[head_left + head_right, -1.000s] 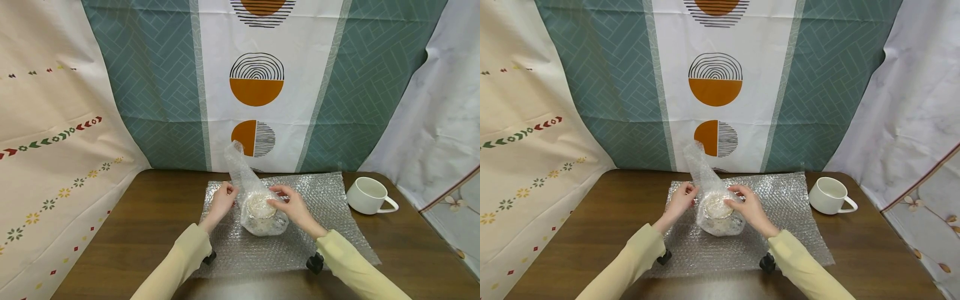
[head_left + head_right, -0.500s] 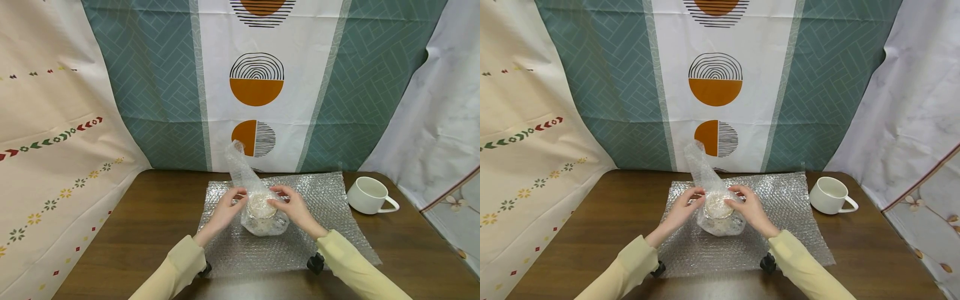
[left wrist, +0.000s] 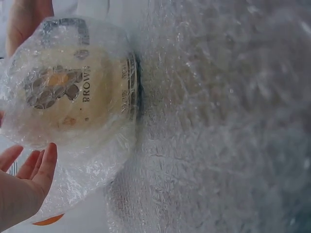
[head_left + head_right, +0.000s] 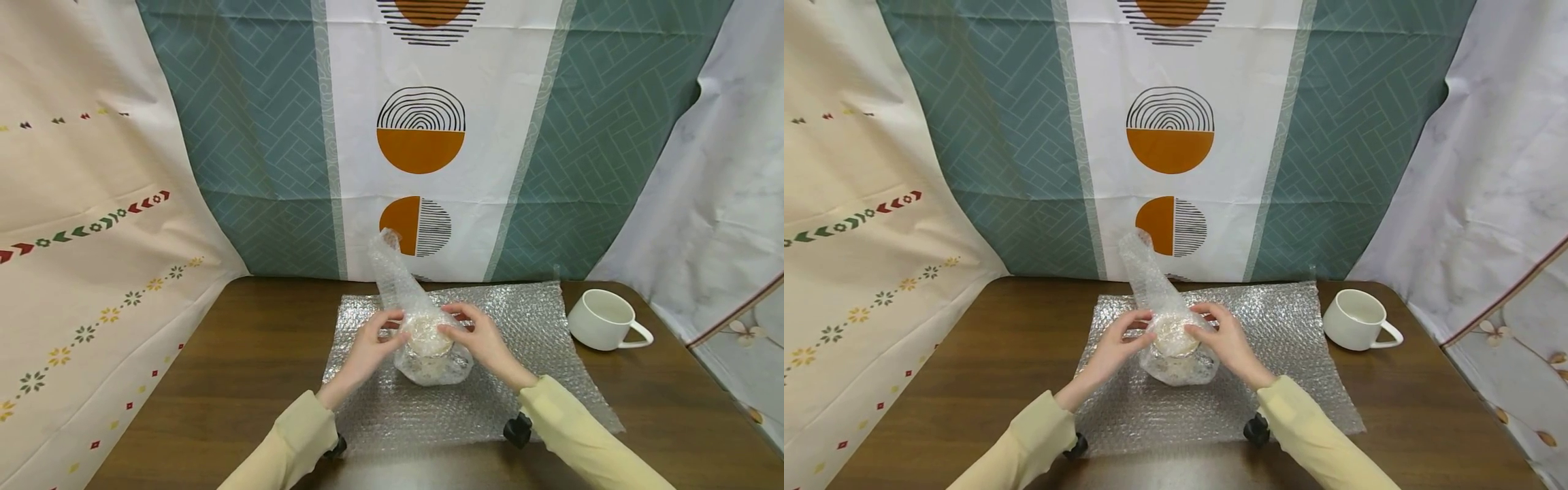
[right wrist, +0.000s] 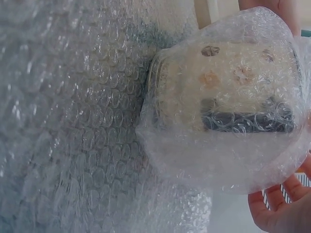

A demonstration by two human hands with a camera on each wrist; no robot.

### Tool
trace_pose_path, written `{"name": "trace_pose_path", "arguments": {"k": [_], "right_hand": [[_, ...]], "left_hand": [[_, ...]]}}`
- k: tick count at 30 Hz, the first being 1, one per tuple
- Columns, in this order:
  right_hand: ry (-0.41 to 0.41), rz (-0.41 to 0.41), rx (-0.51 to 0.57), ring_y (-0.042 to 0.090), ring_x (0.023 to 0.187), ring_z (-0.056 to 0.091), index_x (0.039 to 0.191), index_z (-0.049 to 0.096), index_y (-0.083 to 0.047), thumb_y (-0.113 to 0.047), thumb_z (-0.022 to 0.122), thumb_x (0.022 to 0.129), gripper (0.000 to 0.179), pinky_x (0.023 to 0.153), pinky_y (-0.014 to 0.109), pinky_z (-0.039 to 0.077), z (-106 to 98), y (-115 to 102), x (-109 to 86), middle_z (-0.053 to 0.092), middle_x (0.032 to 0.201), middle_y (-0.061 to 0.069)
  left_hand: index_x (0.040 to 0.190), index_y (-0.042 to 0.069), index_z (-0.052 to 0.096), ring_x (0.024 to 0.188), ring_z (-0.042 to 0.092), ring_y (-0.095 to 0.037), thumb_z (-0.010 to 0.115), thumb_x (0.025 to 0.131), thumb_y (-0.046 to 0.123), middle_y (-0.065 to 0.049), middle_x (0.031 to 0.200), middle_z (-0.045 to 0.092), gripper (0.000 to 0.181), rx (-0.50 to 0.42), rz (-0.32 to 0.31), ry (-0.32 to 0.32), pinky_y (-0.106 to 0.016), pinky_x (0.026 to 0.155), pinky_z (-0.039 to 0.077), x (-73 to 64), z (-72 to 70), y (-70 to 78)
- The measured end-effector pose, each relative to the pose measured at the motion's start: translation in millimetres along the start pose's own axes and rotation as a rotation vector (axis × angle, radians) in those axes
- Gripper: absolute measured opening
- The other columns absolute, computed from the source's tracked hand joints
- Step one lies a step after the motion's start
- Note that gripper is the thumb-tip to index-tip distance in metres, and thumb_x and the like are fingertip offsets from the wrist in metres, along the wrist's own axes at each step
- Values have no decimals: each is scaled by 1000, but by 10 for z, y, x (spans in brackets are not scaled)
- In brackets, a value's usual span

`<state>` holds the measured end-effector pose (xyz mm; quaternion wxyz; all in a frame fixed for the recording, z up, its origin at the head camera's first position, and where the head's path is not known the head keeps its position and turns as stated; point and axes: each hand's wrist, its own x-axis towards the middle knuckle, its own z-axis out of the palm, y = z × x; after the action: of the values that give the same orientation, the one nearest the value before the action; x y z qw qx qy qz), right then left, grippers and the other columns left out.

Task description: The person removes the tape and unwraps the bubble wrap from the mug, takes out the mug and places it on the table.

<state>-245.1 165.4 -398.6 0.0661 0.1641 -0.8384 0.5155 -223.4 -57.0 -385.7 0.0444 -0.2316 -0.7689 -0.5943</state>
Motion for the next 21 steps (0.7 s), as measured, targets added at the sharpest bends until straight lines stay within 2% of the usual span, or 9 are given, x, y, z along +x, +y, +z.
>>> {"name": "trace_pose_path", "arguments": {"k": [6, 12, 16, 21], "right_hand": [[-114, -30, 6, 29, 106, 46, 122, 53, -2, -21, 63, 86, 42, 85, 44, 40, -107, -42, -26, 50, 120, 12], [-238, -131, 33, 38, 114, 39, 126, 45, 7, -4, 70, 78, 55, 91, 53, 33, -232, -225, -104, 42, 127, 23], [-237, -173, -13, 39, 114, 39, 125, 46, 7, -4, 73, 75, 58, 89, 55, 34, -233, -265, -125, 42, 127, 23], [-208, -174, -28, 38, 113, 40, 124, 48, 6, -3, 69, 78, 51, 90, 53, 34, -219, -282, -131, 43, 126, 22]], "left_hand": [[118, -7, 52, 102, 49, -37, 63, 84, 3, -21, 117, 49, 37, -9, -2, 13, -37, 81, 46, -16, 13, -11], [118, -8, 53, 102, 49, -38, 62, 84, 3, -21, 119, 49, 37, -26, 13, 16, -35, 81, 46, -34, 10, -49], [119, -7, 53, 101, 49, -37, 62, 85, 3, -21, 118, 49, 37, -14, 21, 19, -34, 80, 47, -45, 6, -46], [119, -7, 53, 102, 50, -36, 63, 84, 3, -21, 118, 50, 37, -13, 16, 21, -32, 80, 47, -42, 6, -30]]}}
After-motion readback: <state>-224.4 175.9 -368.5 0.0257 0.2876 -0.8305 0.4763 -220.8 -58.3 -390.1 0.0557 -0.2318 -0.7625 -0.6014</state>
